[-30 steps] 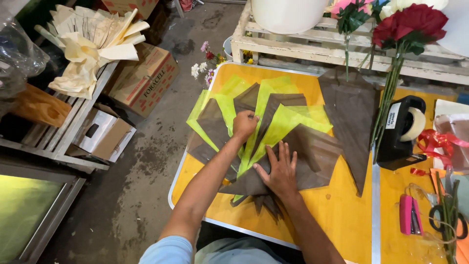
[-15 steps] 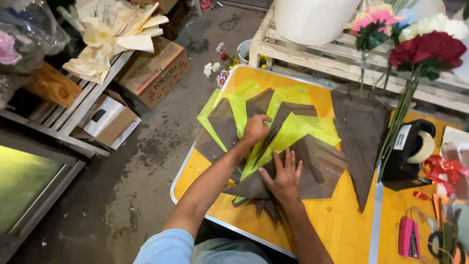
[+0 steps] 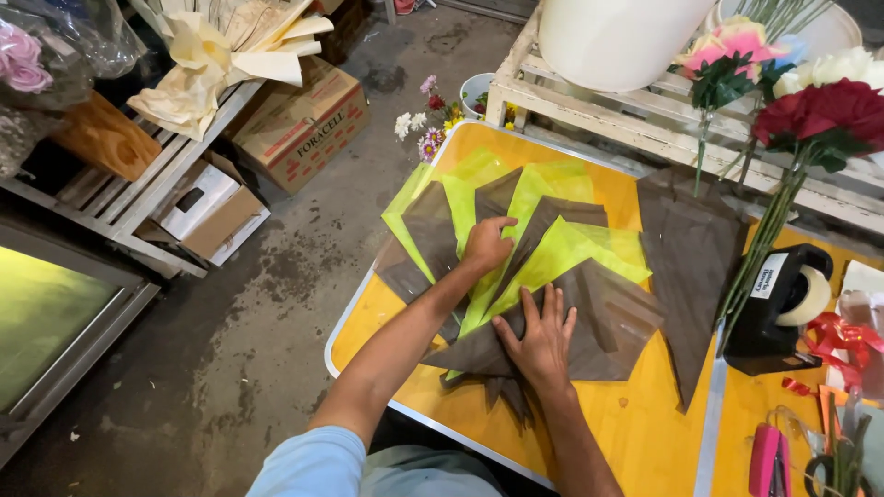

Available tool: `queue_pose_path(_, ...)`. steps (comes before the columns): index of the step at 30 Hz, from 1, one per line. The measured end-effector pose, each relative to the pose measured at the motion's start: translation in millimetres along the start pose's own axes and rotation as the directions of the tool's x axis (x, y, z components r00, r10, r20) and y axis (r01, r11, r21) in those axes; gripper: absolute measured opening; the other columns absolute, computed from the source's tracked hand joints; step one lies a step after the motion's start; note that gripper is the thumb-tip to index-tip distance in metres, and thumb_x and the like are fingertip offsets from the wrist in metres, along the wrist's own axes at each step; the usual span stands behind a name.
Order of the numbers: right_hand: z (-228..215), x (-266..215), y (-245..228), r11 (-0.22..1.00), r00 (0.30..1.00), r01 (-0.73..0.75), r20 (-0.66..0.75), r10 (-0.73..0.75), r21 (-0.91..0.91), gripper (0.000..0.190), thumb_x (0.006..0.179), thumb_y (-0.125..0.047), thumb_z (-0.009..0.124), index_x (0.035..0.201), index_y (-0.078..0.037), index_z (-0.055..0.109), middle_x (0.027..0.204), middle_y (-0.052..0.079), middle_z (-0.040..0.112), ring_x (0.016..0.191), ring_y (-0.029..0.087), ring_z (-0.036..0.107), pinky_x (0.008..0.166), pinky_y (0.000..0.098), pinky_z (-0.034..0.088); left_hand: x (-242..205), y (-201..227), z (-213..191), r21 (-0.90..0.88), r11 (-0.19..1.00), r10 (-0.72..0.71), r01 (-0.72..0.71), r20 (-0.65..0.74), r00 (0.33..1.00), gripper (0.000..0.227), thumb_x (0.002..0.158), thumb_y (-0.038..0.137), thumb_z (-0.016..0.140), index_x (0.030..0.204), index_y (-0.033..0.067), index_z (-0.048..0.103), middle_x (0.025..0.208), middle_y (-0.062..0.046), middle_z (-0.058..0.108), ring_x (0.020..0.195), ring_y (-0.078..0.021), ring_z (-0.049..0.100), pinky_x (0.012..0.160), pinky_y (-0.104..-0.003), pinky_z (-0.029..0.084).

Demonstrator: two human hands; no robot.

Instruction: The person folds multiple sheets of brown and lime-green paper on a yellow table. They arrange the sheets in an alternating pattern, folding them in half and stacking them to create a layered arrangement.

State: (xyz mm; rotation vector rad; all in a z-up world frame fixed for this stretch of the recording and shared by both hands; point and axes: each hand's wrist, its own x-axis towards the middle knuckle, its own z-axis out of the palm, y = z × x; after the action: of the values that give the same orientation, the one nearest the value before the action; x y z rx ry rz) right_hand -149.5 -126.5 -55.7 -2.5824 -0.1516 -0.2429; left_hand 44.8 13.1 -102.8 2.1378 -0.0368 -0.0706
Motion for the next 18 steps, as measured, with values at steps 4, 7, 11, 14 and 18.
queue_pose_path(4,-3,0,-3,1.0,1.0,-0.006,0.002,0.006,0.012,0.078,0.089,-0.066,0.066,0.146,-0.013,0.055,0.156,0.031,0.036,0.15,0.048,0.029,0.117,0.0738,0.013,0,-2,-3,0.084,0.99,0.118,-0.116,-0.019,0.993,0.048,0.082,0.013,0.078,0.13,0.0155,0.072,0.121,-0.017,0.073,0.12,-0.0389,0.066,0.105,-0.052,0.054)
queue_pose_path(7,-4,2,-4,0.999,1.0,-0.023,0.006,0.023,0.029,0.078,0.089,-0.066,0.067,0.145,-0.013,0.056,0.156,0.03,0.036,0.15,0.048,0.029,0.117,0.0736,0.012,-2,-2,-4,0.161,0.965,0.209,-0.205,-0.005,0.978,0.051,0.082,0.008,0.08,0.132,0.0041,0.069,0.123,-0.022,0.069,0.121,-0.0413,0.065,0.107,-0.051,0.052)
queue_pose_path(11,-4,-2,-2,1.0,1.0,-0.007,0.022,0.006,0.018,0.078,0.089,-0.066,0.067,0.146,-0.013,0.055,0.156,0.031,0.036,0.15,0.048,0.029,0.118,0.0735,0.011,-40,14,-25,0.219,0.911,0.367,-0.35,-0.04,0.929,0.047,0.086,0.014,0.077,0.132,0.0095,0.068,0.141,-0.026,0.052,0.133,-0.0485,0.052,0.113,-0.056,0.045)
queue_pose_path(14,-2,1,0,1.0,1.0,-0.001,0.023,0.001,0.002,0.079,0.09,-0.067,0.065,0.146,-0.013,0.055,0.156,0.031,0.036,0.15,0.048,0.03,0.118,0.0737,0.011,-80,20,-60,0.193,0.835,0.495,-0.515,0.145,0.857,0.038,0.094,0.019,0.068,0.131,0.0102,0.068,0.14,-0.028,0.055,0.132,-0.0514,0.053,0.112,-0.059,0.043)
queue_pose_path(18,-8,1,-7,0.999,0.999,0.009,0.052,-0.007,-0.038,0.076,0.091,-0.065,0.064,0.146,-0.013,0.055,0.157,0.031,0.036,0.151,0.048,0.028,0.119,0.0731,0.009,-148,57,-115,0.216,0.775,0.425,-0.594,0.517,0.743,0.04,0.098,0.035,0.061,0.132,0.0141,0.069,0.142,-0.027,0.058,0.137,-0.0522,0.049,0.113,-0.064,0.037)
